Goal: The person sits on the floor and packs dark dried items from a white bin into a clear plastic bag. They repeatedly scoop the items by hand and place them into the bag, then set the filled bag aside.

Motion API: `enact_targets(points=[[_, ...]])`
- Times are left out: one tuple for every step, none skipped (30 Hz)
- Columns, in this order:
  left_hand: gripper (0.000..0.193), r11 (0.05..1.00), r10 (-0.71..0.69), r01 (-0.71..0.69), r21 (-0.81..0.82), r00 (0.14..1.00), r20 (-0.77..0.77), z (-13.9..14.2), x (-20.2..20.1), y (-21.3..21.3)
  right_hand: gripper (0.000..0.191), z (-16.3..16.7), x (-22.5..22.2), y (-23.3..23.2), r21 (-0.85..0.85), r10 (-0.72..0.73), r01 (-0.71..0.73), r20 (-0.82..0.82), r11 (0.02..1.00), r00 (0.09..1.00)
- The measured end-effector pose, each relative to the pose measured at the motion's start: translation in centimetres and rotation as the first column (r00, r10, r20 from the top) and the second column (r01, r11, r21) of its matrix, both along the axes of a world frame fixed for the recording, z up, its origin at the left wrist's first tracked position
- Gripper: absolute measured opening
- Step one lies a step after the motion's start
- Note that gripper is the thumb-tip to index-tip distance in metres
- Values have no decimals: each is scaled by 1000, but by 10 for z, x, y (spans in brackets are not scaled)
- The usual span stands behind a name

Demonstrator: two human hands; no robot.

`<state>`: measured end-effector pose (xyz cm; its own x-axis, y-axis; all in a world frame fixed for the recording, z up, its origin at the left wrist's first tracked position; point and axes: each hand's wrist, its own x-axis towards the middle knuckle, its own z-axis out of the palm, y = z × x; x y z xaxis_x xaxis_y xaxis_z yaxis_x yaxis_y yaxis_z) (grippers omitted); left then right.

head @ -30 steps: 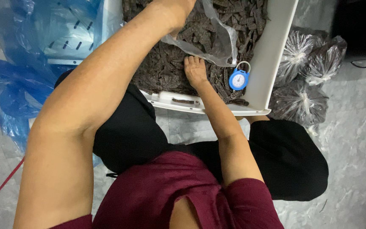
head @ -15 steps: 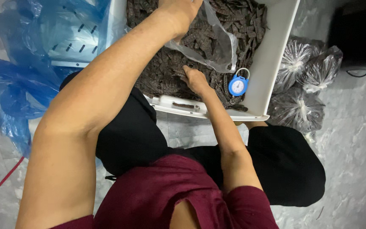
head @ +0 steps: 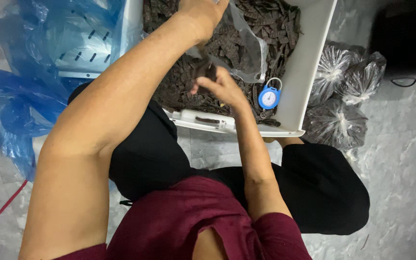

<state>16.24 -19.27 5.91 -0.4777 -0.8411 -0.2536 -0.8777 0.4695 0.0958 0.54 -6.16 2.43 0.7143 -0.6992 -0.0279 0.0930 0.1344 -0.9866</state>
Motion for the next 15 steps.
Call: enact_targets(points=[[133, 1000, 5, -5, 3, 1000, -2, 2, 0, 0, 19, 4, -4, -1, 83, -62, 63, -21, 995, 998], [135, 1000, 10, -10, 5, 1000, -5, 3, -1, -1, 20, 8, -7, -3, 163, -122, 128, -47, 978, 991], [137, 1000, 14, -14, 7, 1000, -8, 5, -2, 0, 22, 12, -10, -4, 241, -179, 193, -78, 951, 981], [139, 1000, 26, -26, -5, 1000, 12, 6, -3, 2, 22, 14, -11, -4, 267, -220, 233, -79, 935, 972], [140, 999, 37, -37, -18, 999, 32, 7, -4, 5, 23, 17, -12, -5, 292, -260, 273, -81, 917, 962], [142, 998, 49, -47, -31, 997, 53, 8, -5, 7, 24, 18, -12, -6, 319, -300, 311, -83, 895, 950], [142, 999, 43, -41, -36, 997, 57, 9, -5, 8, 25, 20, -12, -7, 339, -330, 341, -91, 877, 940], [142, 999, 38, -36, -40, 997, 61, 10, -5, 8, 27, 22, -12, -8, 359, -357, 368, -99, 858, 929], [142, 999, 33, -30, -44, 997, 66, 11, -5, 8, 28, 24, -12, -9, 379, -385, 396, -108, 836, 916], [141, 999, 26, -24, -32, 997, 75, 11, -5, 8, 32, 26, -12, -11, 418, -404, 391, -62, 820, 913], [140, 1000, 20, -18, -21, 996, 85, 11, -5, 6, 35, 29, -11, -13, 455, -424, 384, -16, 803, 905], [140, 1000, 13, -12, -9, 995, 94, 10, -5, 6, 39, 32, -11, -14, 492, -444, 374, 29, 786, 895], [139, 1000, 12, -12, -4, 996, 87, 9, -5, 5, 46, 35, -10, -15, 523, -472, 376, 60, 765, 879], [138, 1000, 11, -11, 0, 997, 79, 8, -4, 3, 53, 39, -9, -16, 553, -500, 375, 90, 744, 861], [136, 1000, 10, -10, 4, 997, 72, 6, -4, 2, 60, 43, -8, -16, 583, -528, 372, 119, 723, 841]])
